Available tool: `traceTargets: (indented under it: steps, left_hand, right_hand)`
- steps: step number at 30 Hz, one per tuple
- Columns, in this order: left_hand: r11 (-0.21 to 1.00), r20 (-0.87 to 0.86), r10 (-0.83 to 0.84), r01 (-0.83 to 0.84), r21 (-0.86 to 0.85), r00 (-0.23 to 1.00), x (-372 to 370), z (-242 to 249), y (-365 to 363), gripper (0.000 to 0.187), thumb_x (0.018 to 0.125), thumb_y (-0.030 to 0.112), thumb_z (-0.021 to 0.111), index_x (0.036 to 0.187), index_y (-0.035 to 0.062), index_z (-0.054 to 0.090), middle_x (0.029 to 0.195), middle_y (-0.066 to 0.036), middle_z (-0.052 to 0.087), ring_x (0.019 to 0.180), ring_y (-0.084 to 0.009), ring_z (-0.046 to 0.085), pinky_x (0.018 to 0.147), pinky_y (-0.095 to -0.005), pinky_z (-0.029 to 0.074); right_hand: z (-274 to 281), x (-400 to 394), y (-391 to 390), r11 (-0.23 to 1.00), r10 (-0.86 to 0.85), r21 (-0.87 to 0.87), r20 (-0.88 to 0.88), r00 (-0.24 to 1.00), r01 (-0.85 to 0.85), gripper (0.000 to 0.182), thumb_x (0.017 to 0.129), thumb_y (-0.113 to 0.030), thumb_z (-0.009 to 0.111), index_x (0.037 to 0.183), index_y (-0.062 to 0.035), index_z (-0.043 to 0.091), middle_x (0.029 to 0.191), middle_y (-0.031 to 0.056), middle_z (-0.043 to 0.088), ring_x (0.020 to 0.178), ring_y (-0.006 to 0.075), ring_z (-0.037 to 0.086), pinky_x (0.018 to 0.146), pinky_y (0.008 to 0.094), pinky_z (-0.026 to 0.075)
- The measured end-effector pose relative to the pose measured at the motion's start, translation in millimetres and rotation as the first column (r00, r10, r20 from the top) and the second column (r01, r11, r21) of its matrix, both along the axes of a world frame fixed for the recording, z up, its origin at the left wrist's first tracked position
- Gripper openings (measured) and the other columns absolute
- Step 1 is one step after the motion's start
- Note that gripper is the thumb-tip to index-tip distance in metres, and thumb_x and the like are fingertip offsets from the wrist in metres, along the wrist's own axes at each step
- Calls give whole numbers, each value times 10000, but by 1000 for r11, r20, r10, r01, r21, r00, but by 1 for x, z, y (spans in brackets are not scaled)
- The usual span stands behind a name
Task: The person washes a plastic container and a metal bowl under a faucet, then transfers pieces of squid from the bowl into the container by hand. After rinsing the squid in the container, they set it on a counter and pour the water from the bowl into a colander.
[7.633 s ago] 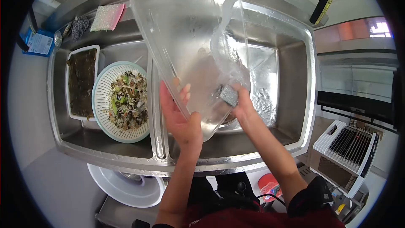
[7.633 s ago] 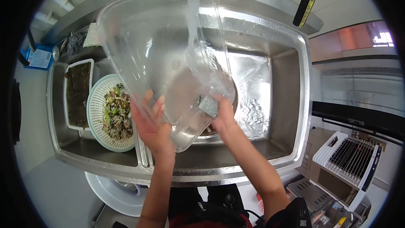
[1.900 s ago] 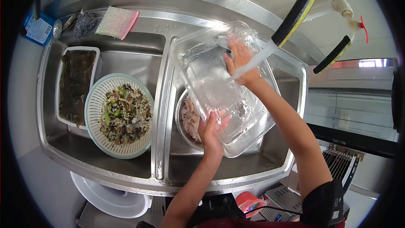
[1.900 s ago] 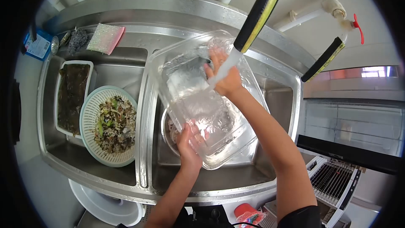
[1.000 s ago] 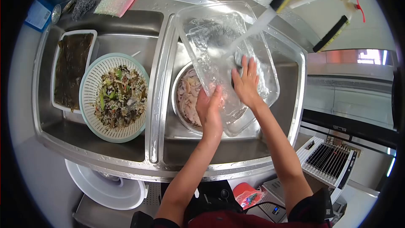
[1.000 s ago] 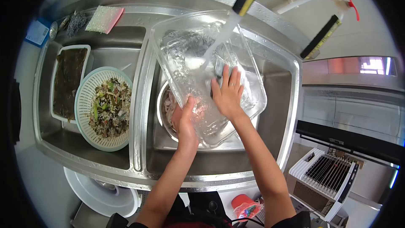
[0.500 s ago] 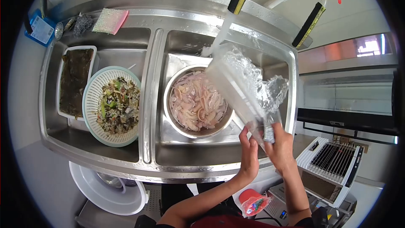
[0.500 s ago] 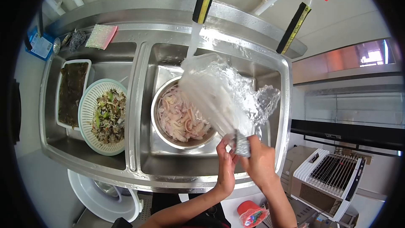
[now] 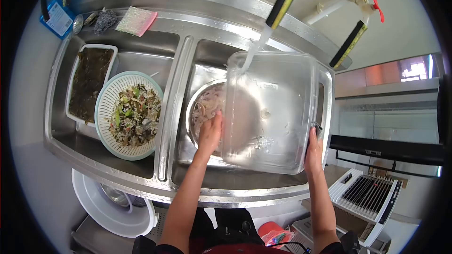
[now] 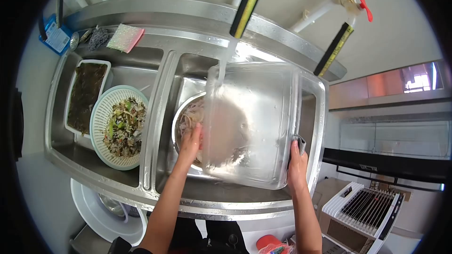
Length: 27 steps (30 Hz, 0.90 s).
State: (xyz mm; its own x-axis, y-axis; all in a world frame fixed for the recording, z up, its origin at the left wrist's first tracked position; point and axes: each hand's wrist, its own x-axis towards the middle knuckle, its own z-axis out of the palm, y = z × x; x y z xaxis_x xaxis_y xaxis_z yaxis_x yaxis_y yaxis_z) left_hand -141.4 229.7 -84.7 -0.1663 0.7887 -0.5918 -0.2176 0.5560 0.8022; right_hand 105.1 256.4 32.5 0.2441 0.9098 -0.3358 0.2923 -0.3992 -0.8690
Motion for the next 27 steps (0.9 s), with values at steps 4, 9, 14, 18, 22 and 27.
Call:
traceTargets:
  steps: [4, 9, 14, 18, 22, 27]
  left_hand:
    - [946, 197, 319, -326, 2, 927, -9, 27, 3, 468, 876, 405, 350, 566, 74, 464, 482, 34, 368, 424, -75, 348, 413, -223, 291]
    - [907, 157, 404, -417, 58, 901, -12, 46, 10, 446, 894, 343, 329, 559, 67, 428, 479, 19, 385, 348, -72, 328, 311, -226, 256]
    - [790, 271, 563, -605, 102, 781, 12, 35, 21, 406, 885, 383, 333, 652, 67, 431, 482, 6, 391, 360, -89, 367, 334, -225, 331]
    - [656, 269, 712, -751, 77, 649, 30, 5, 28, 409, 891, 378, 308, 610, 96, 399, 476, 17, 374, 364, -79, 342, 321, -210, 287]
    - [757, 277, 652, -625, -190, 706, 9, 37, 26, 416, 884, 397, 318, 606, 98, 398, 453, 19, 356, 349, -78, 340, 318, -208, 282]
    - [769, 219, 639, -604, -211, 737, 19, 37, 31, 423, 886, 397, 312, 597, 99, 393, 453, 20, 355, 351, -71, 337, 316, -206, 276]
  right_hand:
    - [-19, -9, 35, 992, 125, -38, 98, 987, -122, 320, 866, -292, 440, 903, 10, 539, 774, 14, 524, 698, 80, 432, 647, 233, 372]
    - [11, -43, 61, 872, 421, 43, 443, 792, -488, 344, 852, -169, 437, 1165, -27, 420, 1070, 140, 515, 997, 208, 479, 861, 272, 345]
    - [-1, -134, 41, 241, 656, -134, 753, 59, -961, 555, 800, -309, 463, 1273, -74, 293, 1338, 148, 222, 1233, 335, 195, 988, 442, 180]
    - [-33, -190, 91, 175, 473, -54, 880, 36, -983, 515, 827, -340, 395, 1268, -89, 308, 1344, 127, 223, 1223, 345, 210, 979, 467, 185]
    - [-62, -161, 173, 300, 255, 95, 951, 176, -949, 467, 845, -287, 362, 1271, -105, 304, 1343, 137, 220, 1204, 361, 241, 966, 484, 196]
    - [-36, -179, 106, 340, 446, -1, 881, 160, -940, 442, 841, -226, 376, 1227, -18, 325, 1261, 195, 337, 1180, 379, 274, 961, 462, 224]
